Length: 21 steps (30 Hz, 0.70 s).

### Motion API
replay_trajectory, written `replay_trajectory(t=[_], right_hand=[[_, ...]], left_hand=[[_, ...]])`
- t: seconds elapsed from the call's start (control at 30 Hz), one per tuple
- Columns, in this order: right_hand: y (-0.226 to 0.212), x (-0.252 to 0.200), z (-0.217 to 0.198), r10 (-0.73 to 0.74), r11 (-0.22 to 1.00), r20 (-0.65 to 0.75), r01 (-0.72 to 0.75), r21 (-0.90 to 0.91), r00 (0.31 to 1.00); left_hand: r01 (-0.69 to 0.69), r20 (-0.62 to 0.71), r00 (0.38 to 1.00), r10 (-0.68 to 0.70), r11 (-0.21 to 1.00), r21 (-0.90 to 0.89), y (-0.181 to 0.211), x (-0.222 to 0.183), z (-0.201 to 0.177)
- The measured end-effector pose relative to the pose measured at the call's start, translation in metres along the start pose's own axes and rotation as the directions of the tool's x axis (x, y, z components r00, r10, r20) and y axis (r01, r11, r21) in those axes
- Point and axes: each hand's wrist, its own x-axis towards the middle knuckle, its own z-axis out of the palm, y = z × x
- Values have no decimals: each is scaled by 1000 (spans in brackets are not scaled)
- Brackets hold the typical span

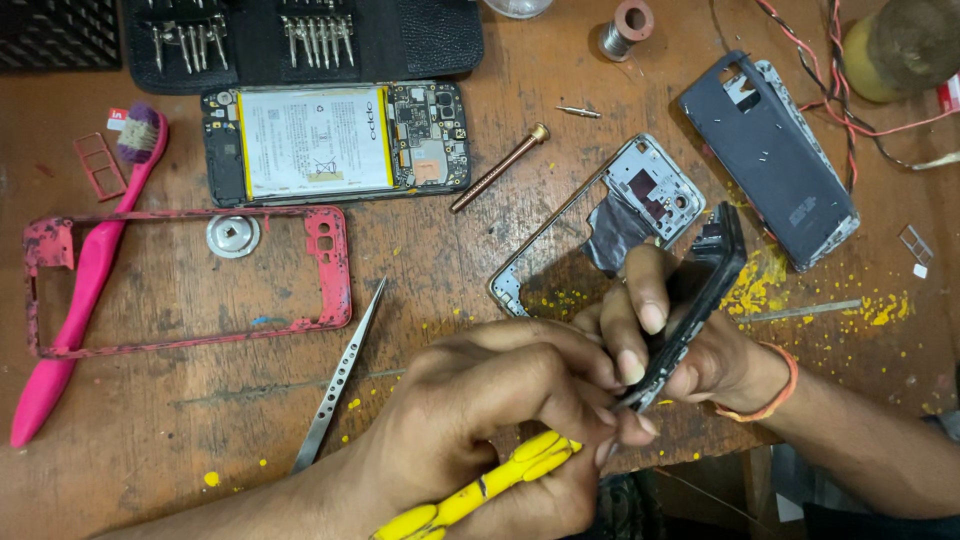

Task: The person disassembles a smartphone by prying open the back cover and removing the battery. They then use a screwdriver to loosen screws on the frame and apply glue along the edge of the device's screen assembly.

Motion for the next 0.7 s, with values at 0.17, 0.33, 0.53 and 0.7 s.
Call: replay_trajectory(t=[0.17, 0.33, 0.53, 0.7], right_hand=[[1, 0, -2, 0, 1000, 10, 0, 22, 1000], [2, -2, -3, 10, 998, -1, -10, 55, 1000], [2, -3, -4, 23, 997, -9, -22, 77, 1000], [5, -4, -6, 6, 997, 37, -9, 73, 999]], left_hand=[[-35, 6, 999, 35, 999, -21, -3, -1, 0], [-5, 20, 1000, 5, 1000, 2, 0, 0, -2], [-25, 55, 998, 24, 1000, 4, 1, 3, -5], [14, 115, 993, -9, 999, -43, 1, 0, -10]])
